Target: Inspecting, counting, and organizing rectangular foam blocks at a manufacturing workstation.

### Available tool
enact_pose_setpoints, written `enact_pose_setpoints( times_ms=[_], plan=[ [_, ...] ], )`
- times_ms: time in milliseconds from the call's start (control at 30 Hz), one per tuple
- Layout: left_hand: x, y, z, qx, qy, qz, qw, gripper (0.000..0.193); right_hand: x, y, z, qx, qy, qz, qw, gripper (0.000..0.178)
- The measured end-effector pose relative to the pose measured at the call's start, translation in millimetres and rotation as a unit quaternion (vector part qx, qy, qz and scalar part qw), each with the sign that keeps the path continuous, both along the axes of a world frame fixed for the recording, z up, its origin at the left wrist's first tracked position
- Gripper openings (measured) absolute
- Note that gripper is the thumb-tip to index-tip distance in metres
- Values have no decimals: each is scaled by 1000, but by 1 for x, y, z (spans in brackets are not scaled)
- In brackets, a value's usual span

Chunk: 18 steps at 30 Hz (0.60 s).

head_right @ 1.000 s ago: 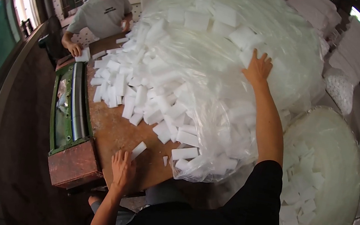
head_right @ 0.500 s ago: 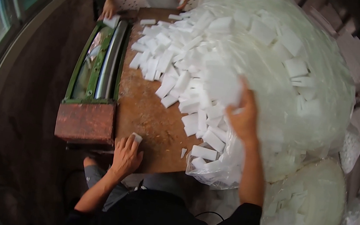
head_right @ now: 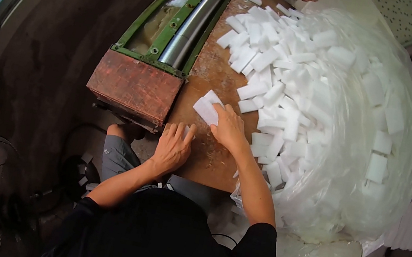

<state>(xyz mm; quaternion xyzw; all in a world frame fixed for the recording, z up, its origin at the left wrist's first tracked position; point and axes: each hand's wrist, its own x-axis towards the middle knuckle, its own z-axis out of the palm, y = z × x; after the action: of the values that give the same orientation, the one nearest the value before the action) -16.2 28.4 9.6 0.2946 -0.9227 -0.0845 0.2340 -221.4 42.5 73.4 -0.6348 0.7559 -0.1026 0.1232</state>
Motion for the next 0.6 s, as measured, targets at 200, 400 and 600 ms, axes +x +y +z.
enact_pose_setpoints(
  times_ms=[200, 400, 600],
  plan=[
    [2, -2, -9, -26, 47, -14, 998, 41, -5, -42, -3, -100, 93, 134, 981, 37],
    [5, -5, -8, 29, 100, -25, 994, 38, -11, -117, 3, -142, -54, 116, 982, 39],
    [7, -8, -7, 45, 111, -24, 992, 37, -16, -193, -1, -145, -93, 168, 971, 35]
  ],
)
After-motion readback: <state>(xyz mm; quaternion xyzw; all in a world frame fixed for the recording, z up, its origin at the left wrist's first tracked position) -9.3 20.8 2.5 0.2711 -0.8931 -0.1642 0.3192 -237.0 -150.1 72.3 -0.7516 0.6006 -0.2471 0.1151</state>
